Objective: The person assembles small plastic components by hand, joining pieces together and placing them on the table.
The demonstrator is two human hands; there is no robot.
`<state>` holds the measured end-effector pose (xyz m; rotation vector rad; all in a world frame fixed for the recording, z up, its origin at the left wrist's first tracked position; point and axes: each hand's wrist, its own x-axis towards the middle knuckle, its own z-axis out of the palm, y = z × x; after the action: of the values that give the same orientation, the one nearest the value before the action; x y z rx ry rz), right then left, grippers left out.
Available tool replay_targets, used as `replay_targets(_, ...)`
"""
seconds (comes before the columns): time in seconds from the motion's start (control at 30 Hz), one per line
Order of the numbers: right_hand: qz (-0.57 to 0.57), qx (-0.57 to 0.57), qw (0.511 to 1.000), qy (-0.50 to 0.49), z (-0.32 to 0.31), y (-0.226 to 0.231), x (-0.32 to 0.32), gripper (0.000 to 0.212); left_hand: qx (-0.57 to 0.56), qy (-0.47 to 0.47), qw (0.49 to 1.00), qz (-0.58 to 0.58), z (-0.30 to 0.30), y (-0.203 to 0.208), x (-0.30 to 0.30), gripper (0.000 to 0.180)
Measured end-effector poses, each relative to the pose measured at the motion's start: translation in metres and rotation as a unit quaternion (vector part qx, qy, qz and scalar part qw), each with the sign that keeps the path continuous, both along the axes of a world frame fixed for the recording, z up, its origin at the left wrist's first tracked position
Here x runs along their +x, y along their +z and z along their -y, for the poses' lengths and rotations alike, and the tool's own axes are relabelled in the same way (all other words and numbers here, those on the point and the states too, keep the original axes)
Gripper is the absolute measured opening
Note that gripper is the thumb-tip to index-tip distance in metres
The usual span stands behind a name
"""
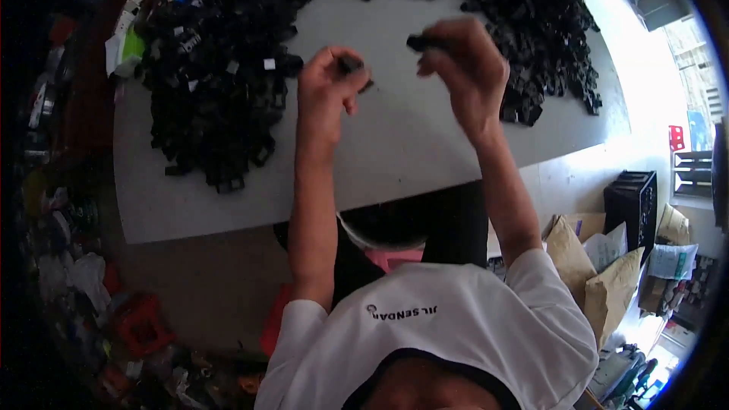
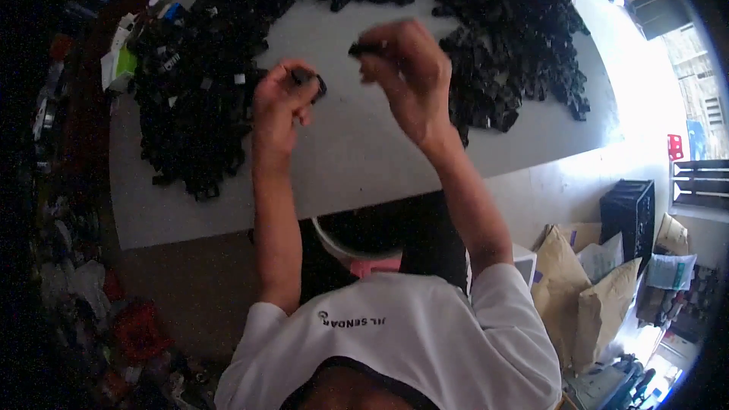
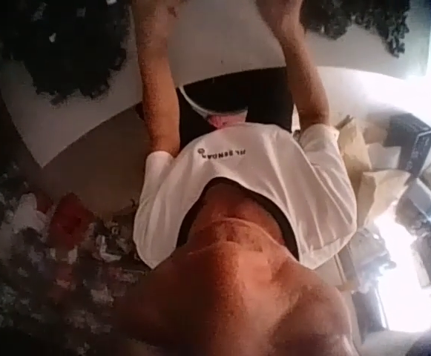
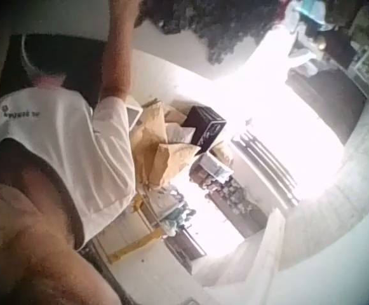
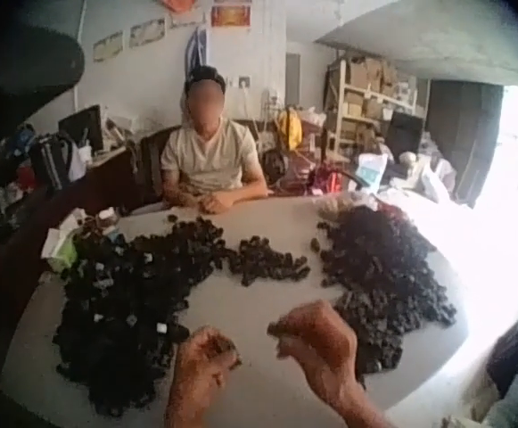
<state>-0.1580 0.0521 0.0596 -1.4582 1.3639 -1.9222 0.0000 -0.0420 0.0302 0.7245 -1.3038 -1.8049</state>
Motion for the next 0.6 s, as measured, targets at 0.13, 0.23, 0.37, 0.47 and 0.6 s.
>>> replay_targets(0.13, 0.087, 0.051, 0.994, 0.048, -0.005, -0.040, 0.004, 0.010, 0.028, 0.003, 1.000, -0.007, -0.001, -0.013, -0.001, 0.013)
replay_targets(0.23, 0.167, 0.108, 0.977, 0.073, -0.008, -0.052, 0.004, 0.008, 0.037, 0.018, 0.999, 0.009, -0.008, -0.009, 0.000, 0.011)
replay_targets(0.37, 0.161, 0.116, 0.977, 0.074, -0.002, -0.068, 0.002, 0.011, 0.035, 0.003, 0.999, -0.008, -0.010, -0.021, 0.003, 0.008)
replay_targets(0.47, -0.104, 0.158, 0.982, -0.021, -0.002, -0.069, 0.001, 0.019, 0.050, 0.008, 0.999, -0.013, -0.011, -0.027, 0.005, 0.006)
replay_targets(0.6, -0.359, 0.205, 0.910, -0.041, -0.002, -0.063, 0.008, 0.025, 0.025, 0.010, 1.000, -0.006, -0.006, -0.027, 0.003, 0.011)
